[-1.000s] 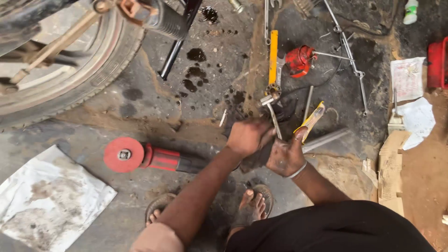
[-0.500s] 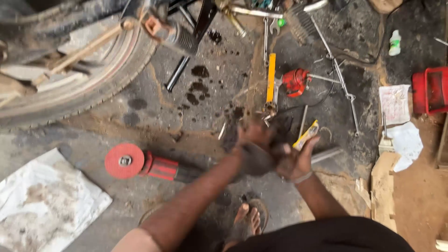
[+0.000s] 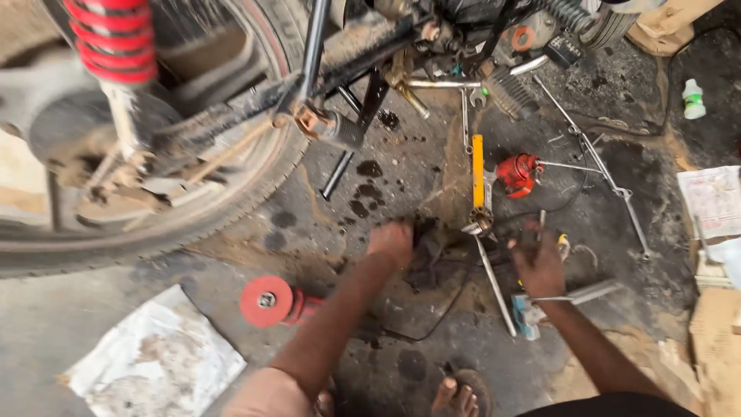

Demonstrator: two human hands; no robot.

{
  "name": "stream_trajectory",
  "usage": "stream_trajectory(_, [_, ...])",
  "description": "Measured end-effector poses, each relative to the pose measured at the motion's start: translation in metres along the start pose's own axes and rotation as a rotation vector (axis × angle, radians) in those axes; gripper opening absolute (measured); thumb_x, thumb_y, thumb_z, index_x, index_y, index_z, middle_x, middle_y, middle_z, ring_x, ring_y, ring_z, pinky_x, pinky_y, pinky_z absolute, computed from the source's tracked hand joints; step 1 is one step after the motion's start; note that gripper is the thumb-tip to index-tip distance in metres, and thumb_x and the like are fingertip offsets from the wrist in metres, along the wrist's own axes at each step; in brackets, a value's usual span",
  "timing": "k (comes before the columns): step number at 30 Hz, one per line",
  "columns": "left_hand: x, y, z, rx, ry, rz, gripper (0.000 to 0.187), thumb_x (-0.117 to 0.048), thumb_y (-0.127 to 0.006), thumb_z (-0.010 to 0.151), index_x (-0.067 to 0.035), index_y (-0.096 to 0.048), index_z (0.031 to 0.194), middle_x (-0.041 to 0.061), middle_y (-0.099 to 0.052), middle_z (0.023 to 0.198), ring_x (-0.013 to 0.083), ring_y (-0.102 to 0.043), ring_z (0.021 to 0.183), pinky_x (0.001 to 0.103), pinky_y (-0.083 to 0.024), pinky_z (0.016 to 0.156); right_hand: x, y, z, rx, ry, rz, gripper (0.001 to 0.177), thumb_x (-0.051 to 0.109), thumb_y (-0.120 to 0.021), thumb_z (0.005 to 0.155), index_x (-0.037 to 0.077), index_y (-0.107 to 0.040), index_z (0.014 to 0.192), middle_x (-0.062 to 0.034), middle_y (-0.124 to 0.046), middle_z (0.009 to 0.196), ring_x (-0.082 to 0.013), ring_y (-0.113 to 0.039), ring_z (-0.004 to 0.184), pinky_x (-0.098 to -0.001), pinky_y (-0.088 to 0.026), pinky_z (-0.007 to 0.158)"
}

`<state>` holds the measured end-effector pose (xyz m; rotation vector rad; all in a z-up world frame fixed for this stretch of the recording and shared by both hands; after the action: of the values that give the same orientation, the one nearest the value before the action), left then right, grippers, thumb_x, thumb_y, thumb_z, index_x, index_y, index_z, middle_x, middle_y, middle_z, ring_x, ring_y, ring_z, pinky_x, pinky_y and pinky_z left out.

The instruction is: Repairing and assembling mechanical parts on a motorcycle near the rear suspension.

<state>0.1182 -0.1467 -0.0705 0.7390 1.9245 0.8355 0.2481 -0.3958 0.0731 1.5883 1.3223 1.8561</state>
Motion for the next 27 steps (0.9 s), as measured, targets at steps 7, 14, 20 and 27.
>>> stream_trajectory(7, [0.046, 0.123, -0.034, 0.176, -0.112, 0.154, 0.086, -0.049, -0.077, 0.087, -0.007, -0.034, 0.149, 0.022, -0.048, 0.142, 0.0401, -0.047, 0.131, 0.068, -0.031, 0.110, -0.143, -0.116, -0.017, 0.473, 0.139, -0.933, 0.025, 0.037, -0.060, 0.091, 0.022, -0.070, 0.109, -0.0091, -0.077, 0.102, -0.0334, -0.072, 0.104, -0.0521, -0.057, 0.089])
stream_trajectory(14, [0.122, 0.168, -0.080, 0.365, -0.139, 0.609, 0.052, -0.042, -0.078, 0.089, -0.010, -0.065, 0.127, 0.010, -0.069, 0.126, 0.0317, -0.066, 0.120, 0.056, -0.053, 0.100, -0.138, -0.046, 0.076, 0.274, 0.089, -0.853, 0.031, 0.036, -0.072, 0.082, 0.012, -0.070, 0.102, -0.0165, -0.073, 0.096, -0.0404, -0.072, 0.096, -0.0531, -0.058, 0.083])
stream_trajectory(20, [0.174, 0.149, -0.067, 0.313, -0.198, 0.547, 0.048, -0.042, -0.076, 0.090, -0.009, -0.065, 0.123, 0.012, -0.072, 0.121, 0.0327, -0.068, 0.115, 0.048, -0.059, 0.093, -0.010, 0.008, 0.134, 0.409, -0.105, -0.128, 0.033, 0.039, -0.078, 0.086, 0.007, -0.072, 0.092, -0.0054, -0.064, 0.072, -0.0240, -0.063, 0.066, -0.0458, -0.052, 0.064])
stream_trajectory(27, [0.167, 0.180, -0.077, 0.273, -0.177, 0.537, 0.046, -0.042, -0.075, 0.090, -0.010, -0.065, 0.121, 0.011, -0.072, 0.120, 0.0326, -0.069, 0.113, 0.046, -0.059, 0.092, 0.129, -0.165, 0.051, 0.124, -0.322, 0.656, 0.052, 0.049, -0.072, 0.096, 0.008, -0.051, 0.071, -0.0001, -0.043, 0.053, -0.0151, -0.042, 0.041, -0.0334, -0.031, 0.037])
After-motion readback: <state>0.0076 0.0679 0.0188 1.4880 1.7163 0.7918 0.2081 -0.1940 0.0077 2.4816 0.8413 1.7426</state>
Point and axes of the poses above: each hand's wrist, its own z-axis towards the middle knuckle, its own y-axis out of the back of the hand, x = y × z, the point moved 10 cm from there along z, towards the middle knuckle
